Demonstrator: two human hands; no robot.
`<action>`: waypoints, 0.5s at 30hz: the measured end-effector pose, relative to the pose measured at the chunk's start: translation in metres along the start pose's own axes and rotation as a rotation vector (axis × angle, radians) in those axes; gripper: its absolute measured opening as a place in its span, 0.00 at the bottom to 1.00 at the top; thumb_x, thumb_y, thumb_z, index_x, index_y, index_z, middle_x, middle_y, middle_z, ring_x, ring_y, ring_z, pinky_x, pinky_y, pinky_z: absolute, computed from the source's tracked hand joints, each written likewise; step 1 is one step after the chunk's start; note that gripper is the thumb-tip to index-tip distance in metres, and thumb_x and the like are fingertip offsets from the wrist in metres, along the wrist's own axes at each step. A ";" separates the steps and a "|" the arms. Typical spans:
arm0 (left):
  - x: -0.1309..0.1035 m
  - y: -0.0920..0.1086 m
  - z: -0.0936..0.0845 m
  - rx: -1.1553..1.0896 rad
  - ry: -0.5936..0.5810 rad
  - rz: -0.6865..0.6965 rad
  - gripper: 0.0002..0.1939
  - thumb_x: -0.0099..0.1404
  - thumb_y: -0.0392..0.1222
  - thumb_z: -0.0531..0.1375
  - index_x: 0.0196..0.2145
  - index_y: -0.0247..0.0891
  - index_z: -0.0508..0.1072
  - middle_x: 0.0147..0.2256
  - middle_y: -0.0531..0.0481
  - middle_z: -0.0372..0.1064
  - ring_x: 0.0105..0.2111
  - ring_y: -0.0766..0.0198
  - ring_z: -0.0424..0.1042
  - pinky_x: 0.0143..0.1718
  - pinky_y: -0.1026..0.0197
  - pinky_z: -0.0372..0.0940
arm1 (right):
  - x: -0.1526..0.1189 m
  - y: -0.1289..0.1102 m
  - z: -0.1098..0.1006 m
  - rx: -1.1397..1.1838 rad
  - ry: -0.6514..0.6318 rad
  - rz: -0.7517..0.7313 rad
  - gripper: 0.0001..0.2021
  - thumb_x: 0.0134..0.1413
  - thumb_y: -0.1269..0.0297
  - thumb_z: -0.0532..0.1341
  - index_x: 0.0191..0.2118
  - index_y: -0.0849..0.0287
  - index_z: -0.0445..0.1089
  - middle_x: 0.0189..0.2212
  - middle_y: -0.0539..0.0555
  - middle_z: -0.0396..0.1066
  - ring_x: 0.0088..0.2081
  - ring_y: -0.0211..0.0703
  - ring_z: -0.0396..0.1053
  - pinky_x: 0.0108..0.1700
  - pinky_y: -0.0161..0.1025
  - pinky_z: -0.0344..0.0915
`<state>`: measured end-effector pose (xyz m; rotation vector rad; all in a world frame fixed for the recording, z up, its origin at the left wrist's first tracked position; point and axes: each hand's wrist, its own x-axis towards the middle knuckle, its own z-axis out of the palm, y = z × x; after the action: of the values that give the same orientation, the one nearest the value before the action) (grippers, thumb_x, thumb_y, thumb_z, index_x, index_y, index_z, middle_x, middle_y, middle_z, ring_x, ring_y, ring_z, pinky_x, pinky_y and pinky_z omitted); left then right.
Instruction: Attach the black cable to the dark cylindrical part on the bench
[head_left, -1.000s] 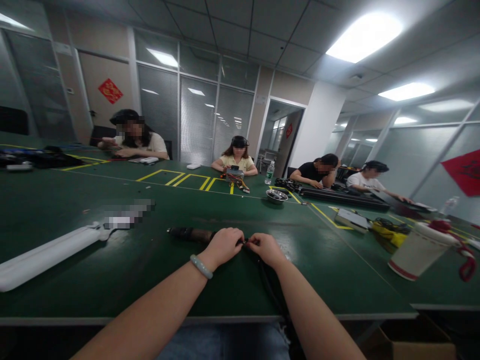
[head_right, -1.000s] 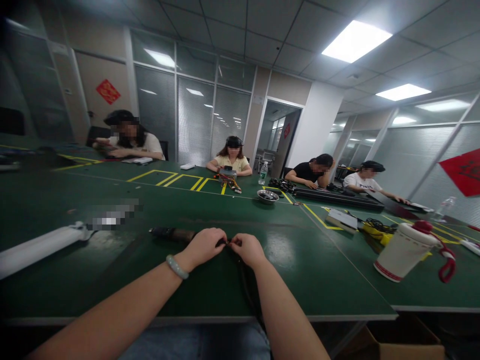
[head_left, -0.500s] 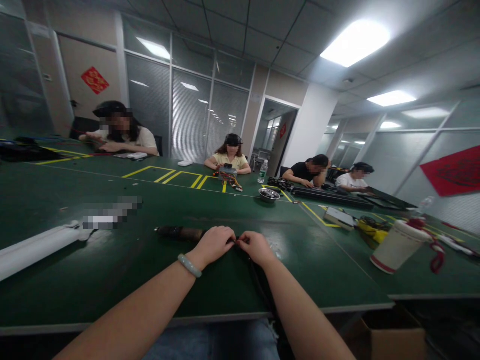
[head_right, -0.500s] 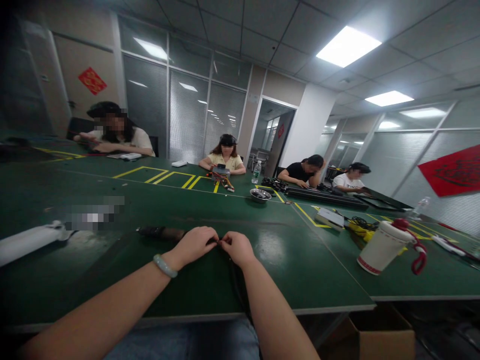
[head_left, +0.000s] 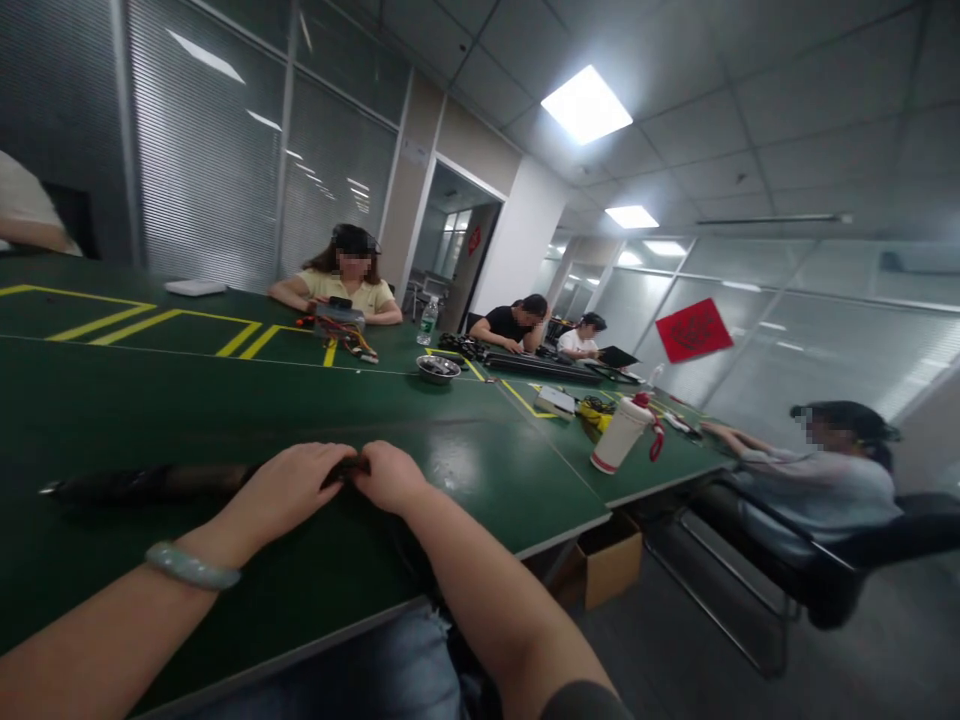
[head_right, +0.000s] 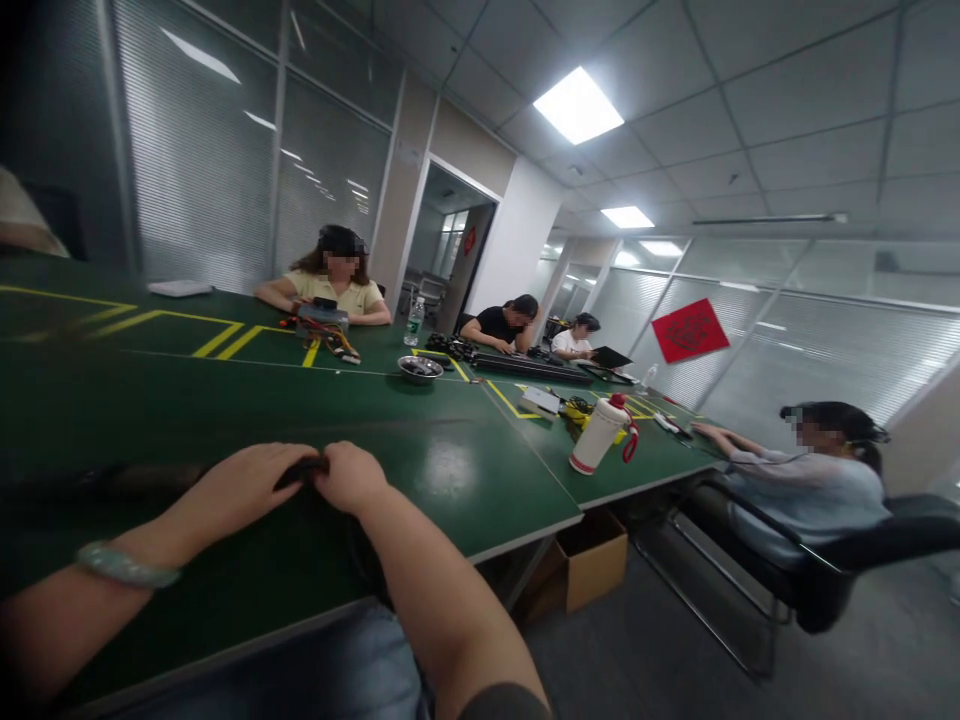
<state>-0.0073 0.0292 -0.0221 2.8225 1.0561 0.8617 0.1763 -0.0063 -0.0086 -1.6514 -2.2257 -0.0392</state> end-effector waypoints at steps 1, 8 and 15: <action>0.000 -0.002 0.001 0.001 0.014 0.024 0.20 0.59 0.47 0.57 0.49 0.44 0.72 0.49 0.46 0.72 0.50 0.50 0.69 0.55 0.49 0.59 | 0.001 0.000 0.001 -0.022 0.003 0.001 0.07 0.57 0.60 0.61 0.36 0.59 0.70 0.34 0.50 0.69 0.33 0.39 0.66 0.32 0.33 0.58; -0.001 -0.009 -0.005 0.024 0.090 0.050 0.24 0.61 0.55 0.57 0.53 0.44 0.69 0.53 0.46 0.69 0.55 0.49 0.64 0.63 0.45 0.50 | 0.000 0.033 -0.013 -0.089 -0.031 0.233 0.11 0.59 0.57 0.59 0.37 0.59 0.71 0.40 0.52 0.72 0.37 0.39 0.68 0.34 0.33 0.59; -0.002 -0.017 0.003 -0.017 0.018 0.000 0.27 0.62 0.58 0.56 0.55 0.45 0.68 0.55 0.45 0.67 0.56 0.49 0.64 0.60 0.45 0.55 | -0.073 0.145 -0.084 -0.206 -0.018 0.651 0.10 0.59 0.60 0.58 0.36 0.61 0.71 0.39 0.58 0.74 0.41 0.45 0.70 0.38 0.35 0.61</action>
<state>-0.0171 0.0416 -0.0282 2.8061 1.0448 0.8937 0.3521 -0.0475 0.0188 -2.4156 -1.6353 -0.0844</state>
